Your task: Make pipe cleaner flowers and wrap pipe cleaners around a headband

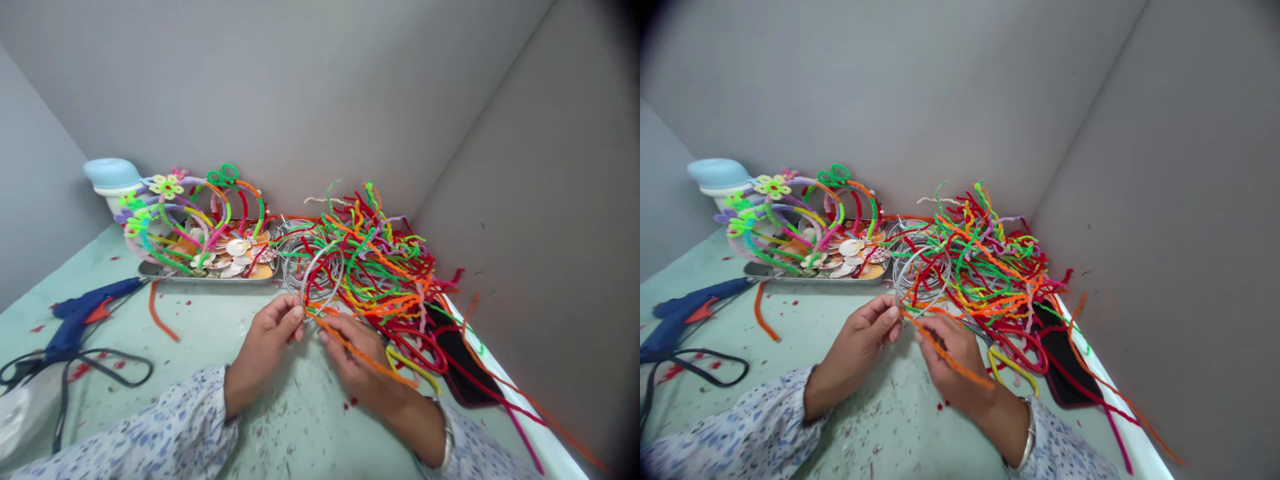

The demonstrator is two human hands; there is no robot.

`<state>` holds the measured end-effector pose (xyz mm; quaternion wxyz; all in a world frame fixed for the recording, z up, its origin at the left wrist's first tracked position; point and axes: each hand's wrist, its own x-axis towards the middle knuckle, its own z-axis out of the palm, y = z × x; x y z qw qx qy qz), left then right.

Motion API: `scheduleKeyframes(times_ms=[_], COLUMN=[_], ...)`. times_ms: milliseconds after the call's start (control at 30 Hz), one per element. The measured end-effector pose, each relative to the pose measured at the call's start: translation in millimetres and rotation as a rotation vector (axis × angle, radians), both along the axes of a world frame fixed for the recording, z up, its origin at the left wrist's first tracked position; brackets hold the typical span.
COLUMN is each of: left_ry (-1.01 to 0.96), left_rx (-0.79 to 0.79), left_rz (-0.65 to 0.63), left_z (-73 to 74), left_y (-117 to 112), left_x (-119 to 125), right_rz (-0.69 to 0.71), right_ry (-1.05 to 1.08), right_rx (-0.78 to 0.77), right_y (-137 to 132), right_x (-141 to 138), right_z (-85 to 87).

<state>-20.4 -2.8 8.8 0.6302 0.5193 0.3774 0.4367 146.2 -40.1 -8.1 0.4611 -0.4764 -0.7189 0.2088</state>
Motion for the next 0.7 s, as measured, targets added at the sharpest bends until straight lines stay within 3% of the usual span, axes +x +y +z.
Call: scheduleKeyframes(times_ms=[100,200,433,700], left_ry=[-0.033,-0.005,0.007,0.054], left_rx=[-0.046,-0.048,-0.065,-0.085], left_rz=[-0.086,-0.188,-0.290,-0.321], left_z=[-1.6,-4.3,-10.5,-8.7], left_y=[-3,-5,-3,-4], left_x=[2,3,5,5], right_rz=[-0.080,-0.056,-0.025,-0.015], right_ry=[0.217,0.361,0.333,0.377], right_rx=[-0.101,-0.143,-0.082,-0.213], right_y=[6,7,4,5], right_x=[3,6,5,4], right_z=[-8.0,-13.6,-11.2,-7.8])
